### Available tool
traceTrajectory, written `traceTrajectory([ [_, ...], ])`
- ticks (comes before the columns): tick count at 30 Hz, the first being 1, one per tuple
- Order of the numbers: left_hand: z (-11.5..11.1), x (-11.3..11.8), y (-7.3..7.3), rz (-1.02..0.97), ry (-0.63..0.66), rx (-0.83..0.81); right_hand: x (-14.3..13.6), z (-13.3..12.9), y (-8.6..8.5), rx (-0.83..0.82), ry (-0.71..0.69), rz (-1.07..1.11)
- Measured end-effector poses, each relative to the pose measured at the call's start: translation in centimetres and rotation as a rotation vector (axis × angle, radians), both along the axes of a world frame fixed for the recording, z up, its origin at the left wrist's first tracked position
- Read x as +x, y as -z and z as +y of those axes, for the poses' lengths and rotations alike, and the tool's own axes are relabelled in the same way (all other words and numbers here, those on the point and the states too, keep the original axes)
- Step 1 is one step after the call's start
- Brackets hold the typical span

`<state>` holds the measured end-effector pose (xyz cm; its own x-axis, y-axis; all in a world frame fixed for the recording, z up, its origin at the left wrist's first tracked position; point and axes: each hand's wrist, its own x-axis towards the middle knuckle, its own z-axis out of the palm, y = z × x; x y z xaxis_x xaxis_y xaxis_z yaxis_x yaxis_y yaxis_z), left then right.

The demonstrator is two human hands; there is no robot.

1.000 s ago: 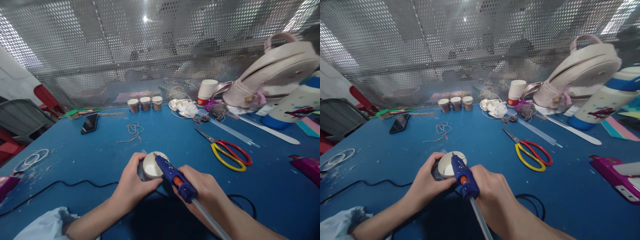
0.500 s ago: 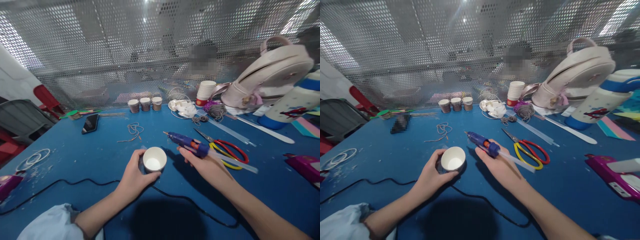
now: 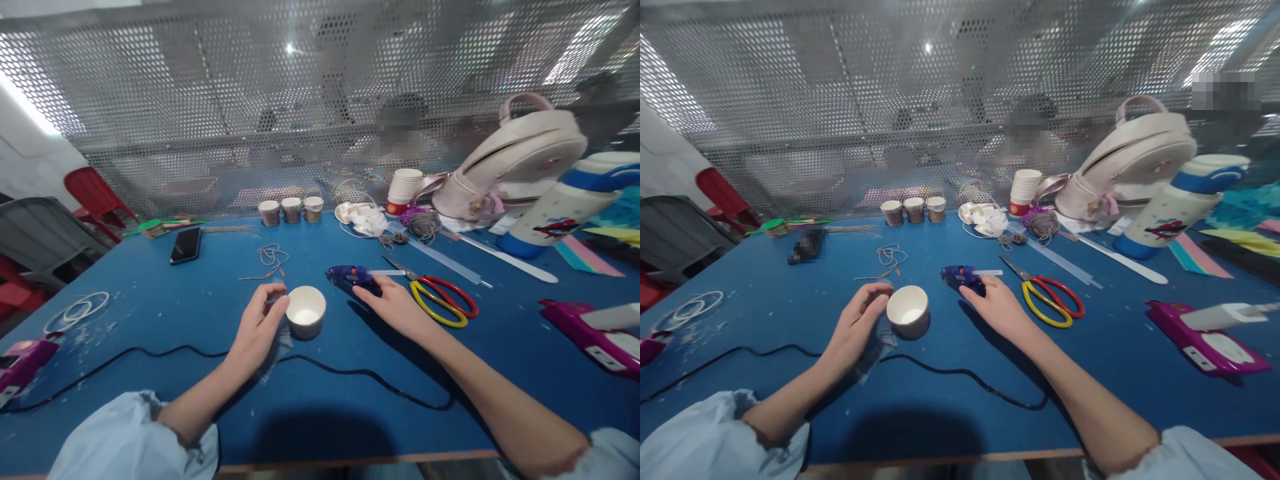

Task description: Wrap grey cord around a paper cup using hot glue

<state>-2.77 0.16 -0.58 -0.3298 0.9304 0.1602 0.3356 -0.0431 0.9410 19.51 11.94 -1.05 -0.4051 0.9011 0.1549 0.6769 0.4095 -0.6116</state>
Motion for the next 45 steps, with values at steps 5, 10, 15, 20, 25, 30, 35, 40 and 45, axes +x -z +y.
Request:
traceTrajectory([
  [5, 1.0, -1.0, -0.3, -0.076, -0.105, 0.034, 2.4, -1.4, -0.8, 0.061, 0.037, -0.074],
  [10, 1.5, -1.7, -0.1, -0.135, -0.095, 0.024, 5.4, -3.5, -1.7, 0.258, 0.086, -0.183],
  [15, 1.5, -1.4, -0.3, -0.092, -0.083, -0.006, 5.0, -6.2, -4.7, 0.271, -0.056, -0.1],
  [20, 1.5, -1.5, -0.9, -0.27, -0.1, 0.079, 0.1, -7.0, -6.6, 0.276, -0.366, 0.009],
  [25, 1.6, -2.0, -1.8, -0.545, -0.066, 0.095, -4.6, -4.8, -4.2, 0.26, -0.498, -0.025],
  [30, 2.1, -2.7, -3.0, -0.49, 0.039, -0.031, -5.9, -2.6, -3.3, 0.041, -0.44, 0.061],
  [35, 3.3, -2.4, -3.6, -0.279, 0.221, -0.151, -6.7, -1.3, -4.4, -0.009, -0.356, 0.223],
  [40, 4.0, -1.8, -4.0, -0.053, 0.262, -0.116, -7.9, -0.5, -4.6, -0.039, -0.391, 0.23],
  [45, 4.4, -1.8, -3.8, 0.027, 0.236, -0.117, -8.1, -0.3, -4.2, -0.063, -0.416, 0.212],
])
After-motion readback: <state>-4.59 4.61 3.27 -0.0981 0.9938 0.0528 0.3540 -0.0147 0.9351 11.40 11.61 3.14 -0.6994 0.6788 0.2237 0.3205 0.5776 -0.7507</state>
